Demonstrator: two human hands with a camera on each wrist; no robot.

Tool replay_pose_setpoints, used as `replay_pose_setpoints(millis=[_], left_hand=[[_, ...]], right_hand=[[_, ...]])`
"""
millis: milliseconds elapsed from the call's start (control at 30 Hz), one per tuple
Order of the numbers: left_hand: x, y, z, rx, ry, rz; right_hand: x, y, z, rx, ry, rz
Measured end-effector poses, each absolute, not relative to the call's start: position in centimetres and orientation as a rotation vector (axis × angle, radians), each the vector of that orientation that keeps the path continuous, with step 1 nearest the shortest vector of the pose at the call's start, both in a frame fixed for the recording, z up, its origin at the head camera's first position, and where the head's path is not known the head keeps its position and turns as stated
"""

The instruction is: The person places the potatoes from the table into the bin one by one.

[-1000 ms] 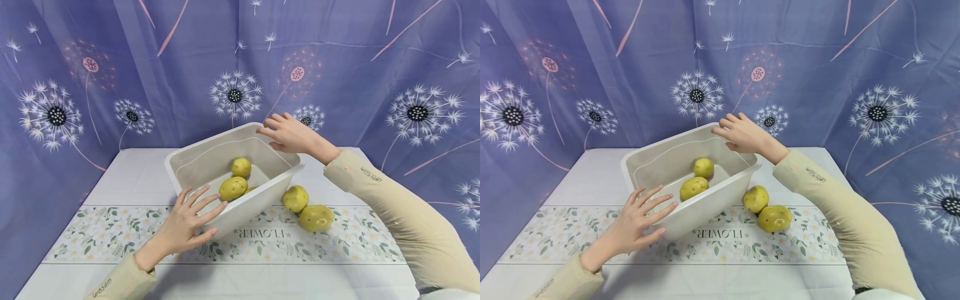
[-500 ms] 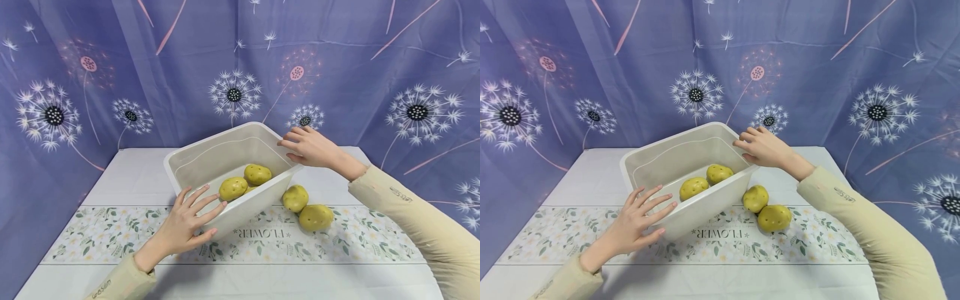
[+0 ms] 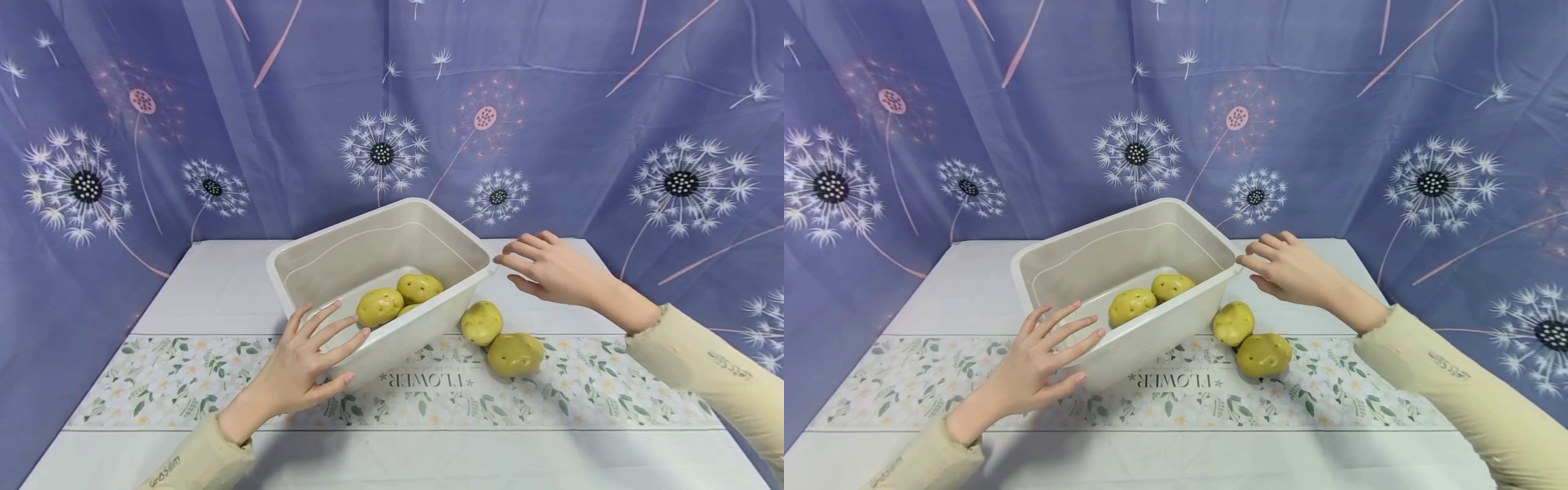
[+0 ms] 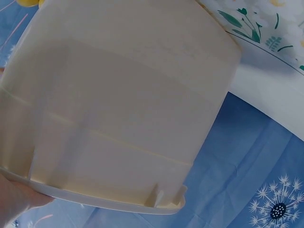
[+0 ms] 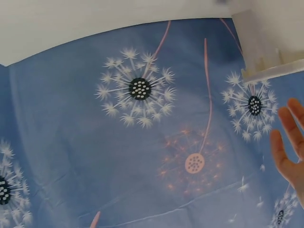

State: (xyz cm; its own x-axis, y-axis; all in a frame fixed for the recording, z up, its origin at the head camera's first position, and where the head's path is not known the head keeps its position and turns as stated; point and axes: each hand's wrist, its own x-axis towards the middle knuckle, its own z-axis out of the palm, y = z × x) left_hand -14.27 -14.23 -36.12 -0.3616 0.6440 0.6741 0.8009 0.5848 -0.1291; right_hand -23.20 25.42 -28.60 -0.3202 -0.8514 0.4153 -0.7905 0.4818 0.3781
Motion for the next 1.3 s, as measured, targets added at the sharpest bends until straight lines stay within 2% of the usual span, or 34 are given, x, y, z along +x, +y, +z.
replay_pose_setpoints(millis=[200,500,867,1300], left_hand=[[-14.3,-14.3,-36.1,-1.152,-2.117,-0.289],[-14.3,-14.3,-36.2,-1.15,-2.115,-0.294],[-14.2,-14.3,-36.2,-1.145,-2.127,-0.274],[-14.3,-14.3,-36.2,-1.149,-2.143,-0.287]], right_hand=[[-21.7,27.3,-29.9,1.344,-2.139,-0.133],[-20.6,28.9,-34.4,1.388,-2.274,-0.168],[-19.7,28.9,-38.8,1.432,-2.346,-0.181],[-19.0,28.8,-41.5,1.443,-2.43,-0.2]])
